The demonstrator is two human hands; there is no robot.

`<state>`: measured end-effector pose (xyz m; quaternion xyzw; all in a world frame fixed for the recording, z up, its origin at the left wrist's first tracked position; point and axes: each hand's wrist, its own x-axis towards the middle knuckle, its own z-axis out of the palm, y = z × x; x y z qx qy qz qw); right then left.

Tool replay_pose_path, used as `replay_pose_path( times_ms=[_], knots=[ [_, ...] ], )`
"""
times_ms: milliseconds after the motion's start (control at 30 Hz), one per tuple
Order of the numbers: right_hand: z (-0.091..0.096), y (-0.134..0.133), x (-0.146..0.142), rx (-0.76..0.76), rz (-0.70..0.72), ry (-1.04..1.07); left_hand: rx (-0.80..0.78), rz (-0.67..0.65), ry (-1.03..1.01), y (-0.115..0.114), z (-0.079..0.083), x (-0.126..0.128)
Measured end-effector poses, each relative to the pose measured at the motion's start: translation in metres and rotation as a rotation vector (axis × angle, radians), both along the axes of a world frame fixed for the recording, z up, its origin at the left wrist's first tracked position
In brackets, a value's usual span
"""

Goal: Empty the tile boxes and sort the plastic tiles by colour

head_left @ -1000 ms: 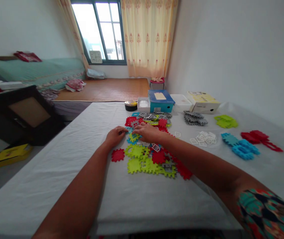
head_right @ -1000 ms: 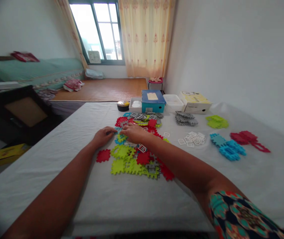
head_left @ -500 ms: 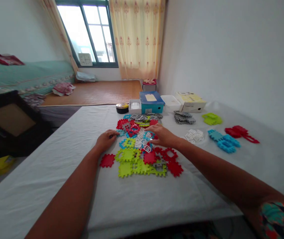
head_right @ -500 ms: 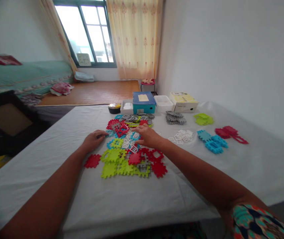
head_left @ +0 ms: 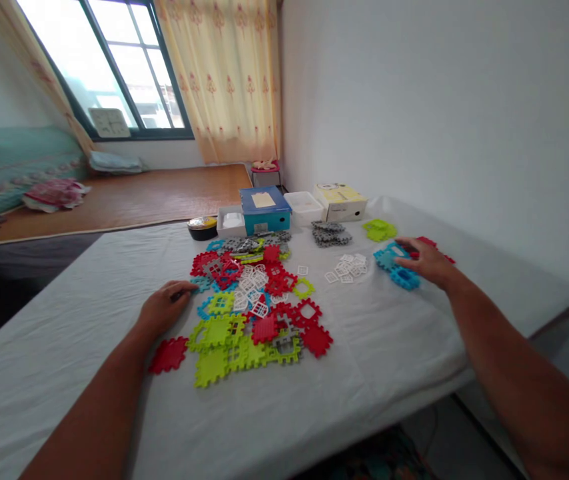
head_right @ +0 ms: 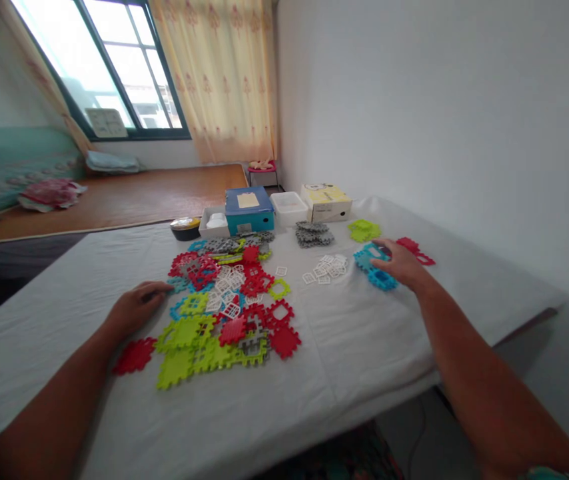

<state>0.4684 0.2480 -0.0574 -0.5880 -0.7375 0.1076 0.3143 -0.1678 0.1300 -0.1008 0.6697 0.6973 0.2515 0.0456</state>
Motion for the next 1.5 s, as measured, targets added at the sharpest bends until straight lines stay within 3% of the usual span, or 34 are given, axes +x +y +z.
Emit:
replay_pose_path(
  times_ms=[67,167,367,500,633,800,933,1100,1233,1500],
  knots=[
    [-0.007,0.001,0.028,-0.036,-0.04,-0.019,-0.002,0.004,0.011,0.001,0.0,-0.001],
    [-0.016,0.0,0.047,-0.072,-0.006,-0.023,-0.011,0.007,0.017,0.001,0.001,-0.001],
    [-0.018,-0.003,0.04,-0.042,0.007,-0.18,-0.004,0.016,0.023,0.0,0.001,-0.001],
    [0.0,-0.006,-0.002,0.114,0.036,-0.267,-0.009,0.009,0.026,0.0,-0.001,0.0],
    [0.011,-0.017,-0.085,0.179,0.38,-0.258,-0.007,0.015,0.008,-0.002,0.001,0.003],
    [0.008,-0.029,-0.193,0.132,0.784,-0.274,0.002,-0.004,-0.006,-0.004,0.002,0.007],
    [0.004,-0.022,-0.243,0.062,0.809,-0.372,0.008,-0.004,-0.028,-0.005,0.003,0.009],
    [-0.007,-0.016,-0.261,-0.029,0.811,-0.377,0.017,-0.014,-0.051,-0.006,0.003,0.01],
    [-0.012,-0.024,-0.261,0.021,0.906,-0.255,0.009,-0.006,-0.042,-0.004,0.001,0.009],
    [-0.021,-0.026,-0.254,0.026,0.917,-0.153,0.009,-0.014,-0.034,-0.006,0.003,0.009]
  ],
)
